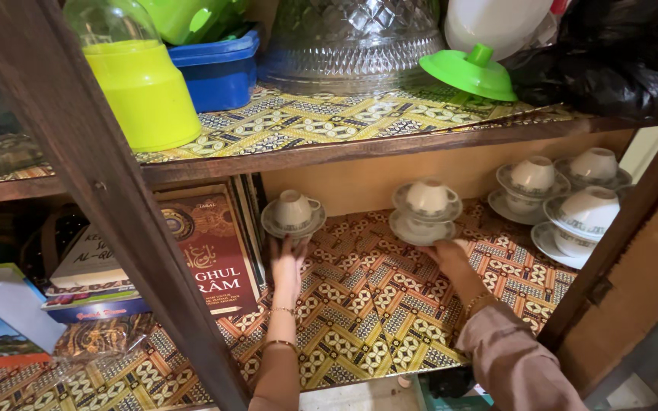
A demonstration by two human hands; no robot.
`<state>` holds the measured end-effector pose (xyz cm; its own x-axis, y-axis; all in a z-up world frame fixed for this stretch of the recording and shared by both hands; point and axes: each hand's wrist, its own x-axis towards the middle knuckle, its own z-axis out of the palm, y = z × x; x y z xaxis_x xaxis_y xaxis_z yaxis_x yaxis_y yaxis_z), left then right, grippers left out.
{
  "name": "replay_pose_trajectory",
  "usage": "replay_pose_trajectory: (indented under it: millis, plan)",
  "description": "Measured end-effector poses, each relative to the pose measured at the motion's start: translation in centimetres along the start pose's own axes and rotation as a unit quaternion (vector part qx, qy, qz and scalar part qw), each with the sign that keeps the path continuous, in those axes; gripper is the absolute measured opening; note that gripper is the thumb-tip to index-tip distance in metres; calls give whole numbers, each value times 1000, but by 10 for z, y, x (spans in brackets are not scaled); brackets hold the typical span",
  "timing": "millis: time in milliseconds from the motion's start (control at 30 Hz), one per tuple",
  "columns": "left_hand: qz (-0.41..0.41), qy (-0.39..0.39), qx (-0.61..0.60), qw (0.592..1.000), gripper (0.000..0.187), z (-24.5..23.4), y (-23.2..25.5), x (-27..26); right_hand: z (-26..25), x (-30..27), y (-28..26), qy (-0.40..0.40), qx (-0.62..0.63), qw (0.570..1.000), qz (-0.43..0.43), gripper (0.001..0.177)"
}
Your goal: The person arranges cups and saucers on the shelves of a wooden cabinet by hand.
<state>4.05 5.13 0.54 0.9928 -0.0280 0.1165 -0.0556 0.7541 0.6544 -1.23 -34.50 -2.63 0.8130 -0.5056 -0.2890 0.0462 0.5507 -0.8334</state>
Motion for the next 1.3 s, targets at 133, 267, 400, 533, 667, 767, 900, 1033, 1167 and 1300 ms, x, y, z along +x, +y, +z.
replay_pose_trajectory:
  millis: [133, 267, 400, 533, 667, 767, 900, 1033, 1167, 1300]
  plan:
    - [16, -29, -1, 999, 78, -6, 2, 3, 44, -43, 1, 7, -72, 997, -38, 39]
    - [13, -45, -7, 999, 74, -7, 4, 4, 76, -70, 9, -39, -85, 991, -98, 38]
    - [42, -46, -15, 998, 71, -6, 1, 7, 98, -87, 14, -35, -117, 991, -51, 34]
    - [53, -22, -5, 998, 68, -7, -3, 12, 104, -77, 29, -84, -132, 985, -68, 36]
    - [45, -19, 12, 999, 66, -5, 0, 12, 104, -40, 55, -109, -96, 989, -21, 36]
    - [23, -7, 27, 999, 63, 3, 13, -2, 104, -35, 64, -94, -117, 988, -33, 36]
    - [-6, -18, 51, 999, 58, 16, 31, -20, 108, -35, 67, -117, -113, 986, -42, 38]
    - [-13, -21, 72, 997, 56, 21, 42, -22, 109, -40, 64, -124, -107, 985, -45, 42]
    - [-8, -26, 64, 998, 55, 13, 38, -12, 111, -51, 59, -136, -98, 985, -51, 42]
    - [2, -22, 35, 999, 59, -4, 23, 8, 109, -60, 56, -146, -116, 981, -61, 43]
